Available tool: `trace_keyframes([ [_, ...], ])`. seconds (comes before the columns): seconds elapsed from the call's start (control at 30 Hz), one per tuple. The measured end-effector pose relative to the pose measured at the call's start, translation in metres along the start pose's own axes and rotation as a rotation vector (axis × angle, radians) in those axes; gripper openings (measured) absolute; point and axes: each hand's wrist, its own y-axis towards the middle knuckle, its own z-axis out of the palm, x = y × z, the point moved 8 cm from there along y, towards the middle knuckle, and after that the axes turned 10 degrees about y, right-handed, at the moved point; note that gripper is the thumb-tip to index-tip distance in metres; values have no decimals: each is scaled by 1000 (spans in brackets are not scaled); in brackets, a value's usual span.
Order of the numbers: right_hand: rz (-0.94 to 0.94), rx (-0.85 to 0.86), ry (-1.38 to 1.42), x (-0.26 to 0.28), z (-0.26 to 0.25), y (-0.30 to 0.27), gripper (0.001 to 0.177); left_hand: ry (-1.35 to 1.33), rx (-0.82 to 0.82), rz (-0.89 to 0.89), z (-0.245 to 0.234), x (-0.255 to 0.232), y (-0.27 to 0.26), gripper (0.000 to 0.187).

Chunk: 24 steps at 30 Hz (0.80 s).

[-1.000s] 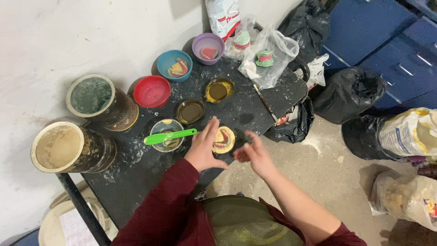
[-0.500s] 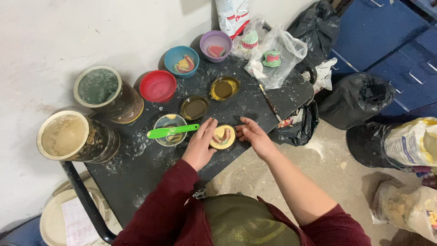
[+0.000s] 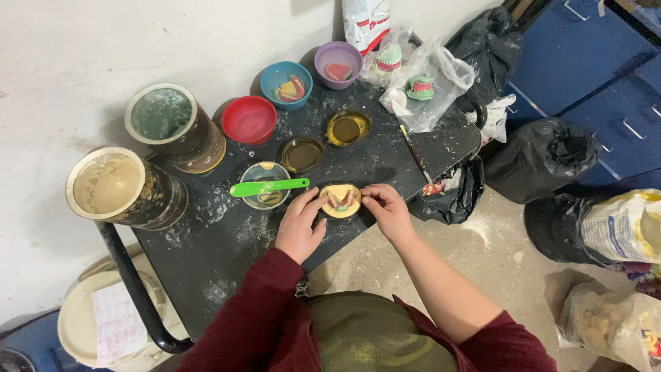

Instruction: The person places a pink clay strip onto a yellow dental mold and uses a small tool to press and smooth the clay into the mold's contours. The person repeatedly dips the tool into a small container of liquid and continues shaping the clay within the mold.

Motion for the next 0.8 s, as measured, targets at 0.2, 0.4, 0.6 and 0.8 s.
trace_keyframes([
  [0.2,0,-66,-14,-1,6,2,14,229,-156,225,-2,-13,-2,59],
  [0.4,49,-102,-38,-2,11,2,16,261,-107,256,11,0,-2,64],
  [0.6,17,-130,-23,1,16,2,17,316,-89,262,14,4,1,62],
  [0.8,11,-135,-16,2,18,1,18,322,-73,251,20,8,1,58],
])
